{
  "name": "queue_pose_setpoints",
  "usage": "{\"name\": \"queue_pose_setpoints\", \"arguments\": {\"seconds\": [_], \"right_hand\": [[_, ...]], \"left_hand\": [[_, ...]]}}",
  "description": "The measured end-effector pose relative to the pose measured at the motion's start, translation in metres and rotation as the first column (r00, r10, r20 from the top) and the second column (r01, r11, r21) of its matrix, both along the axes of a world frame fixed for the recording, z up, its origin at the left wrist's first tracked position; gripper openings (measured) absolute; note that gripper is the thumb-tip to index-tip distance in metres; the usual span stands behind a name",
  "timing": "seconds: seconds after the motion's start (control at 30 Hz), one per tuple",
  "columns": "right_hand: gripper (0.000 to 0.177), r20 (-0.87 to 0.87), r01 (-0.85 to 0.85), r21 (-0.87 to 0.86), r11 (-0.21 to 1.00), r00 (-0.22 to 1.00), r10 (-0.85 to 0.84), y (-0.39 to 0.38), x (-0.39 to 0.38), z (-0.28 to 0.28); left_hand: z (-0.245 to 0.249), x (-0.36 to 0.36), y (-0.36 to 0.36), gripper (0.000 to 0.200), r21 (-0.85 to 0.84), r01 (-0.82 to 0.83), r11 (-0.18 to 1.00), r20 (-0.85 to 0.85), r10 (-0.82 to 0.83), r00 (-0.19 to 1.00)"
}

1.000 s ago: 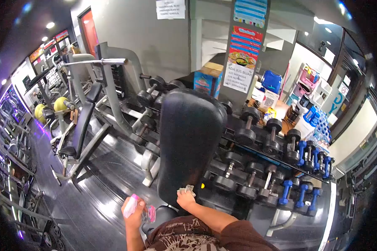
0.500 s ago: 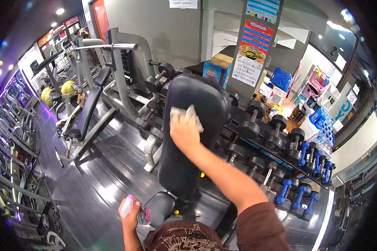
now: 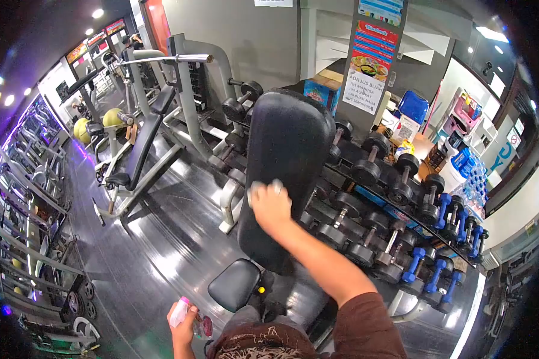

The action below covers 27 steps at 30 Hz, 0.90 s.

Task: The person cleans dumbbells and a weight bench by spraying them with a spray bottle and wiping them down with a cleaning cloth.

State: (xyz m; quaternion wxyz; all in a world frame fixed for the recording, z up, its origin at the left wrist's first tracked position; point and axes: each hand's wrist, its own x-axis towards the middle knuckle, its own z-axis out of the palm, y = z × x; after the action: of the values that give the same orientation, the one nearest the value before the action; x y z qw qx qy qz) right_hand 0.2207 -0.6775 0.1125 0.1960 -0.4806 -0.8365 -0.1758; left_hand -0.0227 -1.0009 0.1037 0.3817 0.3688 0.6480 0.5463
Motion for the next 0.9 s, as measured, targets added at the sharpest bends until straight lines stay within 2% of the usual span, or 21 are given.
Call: {"name": "queue_pose_setpoints", "arguments": {"seconds": [0.03, 0.1, 0.17, 0.23, 0.27, 0.3, 0.33, 0.37, 0.4, 0.43, 0.47, 0.6, 0.7, 0.77, 0.83, 0.9], "right_hand": [[0.028, -0.11, 0.0, 0.235, 0.972, 0.994, 0.026, 0.005, 0.009, 0.049], [0.033, -0.233, 0.137, 0.336, 0.932, 0.971, -0.058, 0.015, 0.033, 0.125], [0.036, -0.256, 0.227, 0.445, 0.867, 0.959, -0.12, 0.027, 0.054, 0.156], [0.036, -0.197, 0.279, 0.402, 0.872, 0.957, -0.215, 0.037, 0.072, 0.129], [0.031, -0.155, 0.271, 0.374, 0.887, 0.961, -0.228, 0.039, 0.075, 0.098], [0.026, -0.044, 0.242, 0.302, 0.922, 0.97, -0.239, 0.031, 0.073, 0.07], [0.021, -0.014, 0.209, 0.402, 0.891, 0.975, -0.223, 0.019, 0.063, 0.047], [0.021, -0.035, 0.175, 0.346, 0.922, 0.984, -0.173, 0.011, 0.058, 0.005], [0.023, -0.01, 0.187, 0.242, 0.952, 0.982, -0.191, 0.001, 0.053, -0.036], [0.024, -0.026, 0.185, 0.212, 0.96, 0.983, -0.184, -0.008, 0.048, -0.064], [0.022, -0.021, 0.202, 0.206, 0.957, 0.979, -0.202, -0.014, 0.043, -0.081], [0.018, 0.067, 0.327, 0.098, 0.94, 0.94, -0.334, -0.024, 0.021, -0.087], [0.02, -0.025, 0.342, -0.113, 0.933, 0.938, -0.347, -0.019, 0.011, -0.029], [0.027, -0.107, 0.45, 0.061, 0.891, 0.89, -0.443, -0.011, 0.004, 0.051], [0.035, -0.25, 0.37, 0.33, 0.868, 0.921, -0.297, 0.003, 0.013, 0.12], [0.041, -0.272, 0.379, 0.491, 0.784, 0.922, -0.275, 0.018, 0.014, 0.17]], "left_hand": [[-0.001, -0.002, 0.001, 0.014, -0.006, 0.003, 1.0, -0.011, -0.003, 1.0], [0.001, -0.004, 0.01, 0.014, -0.017, 0.012, 1.0, -0.034, -0.013, 0.999], [0.003, -0.006, 0.022, 0.016, -0.001, 0.038, 0.999, -0.026, -0.038, 0.999], [-0.004, -0.01, 0.036, 0.018, 0.015, 0.055, 0.998, -0.021, -0.055, 0.998], [0.002, -0.009, 0.042, 0.02, 0.027, 0.068, 0.997, 0.034, -0.069, 0.997], [0.002, -0.011, 0.045, 0.021, 0.043, 0.09, 0.995, 0.049, -0.092, 0.995], [0.001, -0.015, 0.05, 0.021, 0.062, 0.109, 0.992, 0.064, -0.113, 0.992], [-0.001, -0.021, 0.054, 0.022, 0.081, 0.122, 0.989, 0.082, -0.129, 0.988], [-0.006, -0.029, 0.055, 0.022, 0.115, 0.157, 0.981, 0.058, -0.165, 0.985], [-0.005, -0.038, 0.056, 0.022, 0.118, 0.162, 0.98, 0.068, -0.171, 0.983], [-0.004, -0.046, 0.056, 0.021, 0.12, 0.165, 0.979, 0.079, -0.175, 0.981], [-0.007, -0.087, 0.057, 0.02, 0.103, 0.171, 0.98, 0.102, -0.181, 0.978], [-0.011, -0.119, 0.061, 0.019, 0.152, 0.171, 0.973, 0.128, -0.191, 0.973], [-0.008, -0.137, 0.069, 0.018, 0.148, 0.177, 0.973, 0.128, -0.196, 0.972], [-0.005, -0.152, 0.074, 0.018, 0.141, 0.191, 0.971, 0.112, -0.207, 0.972], [0.0, -0.165, 0.081, 0.019, 0.141, 0.208, 0.968, 0.075, -0.22, 0.973]]}}
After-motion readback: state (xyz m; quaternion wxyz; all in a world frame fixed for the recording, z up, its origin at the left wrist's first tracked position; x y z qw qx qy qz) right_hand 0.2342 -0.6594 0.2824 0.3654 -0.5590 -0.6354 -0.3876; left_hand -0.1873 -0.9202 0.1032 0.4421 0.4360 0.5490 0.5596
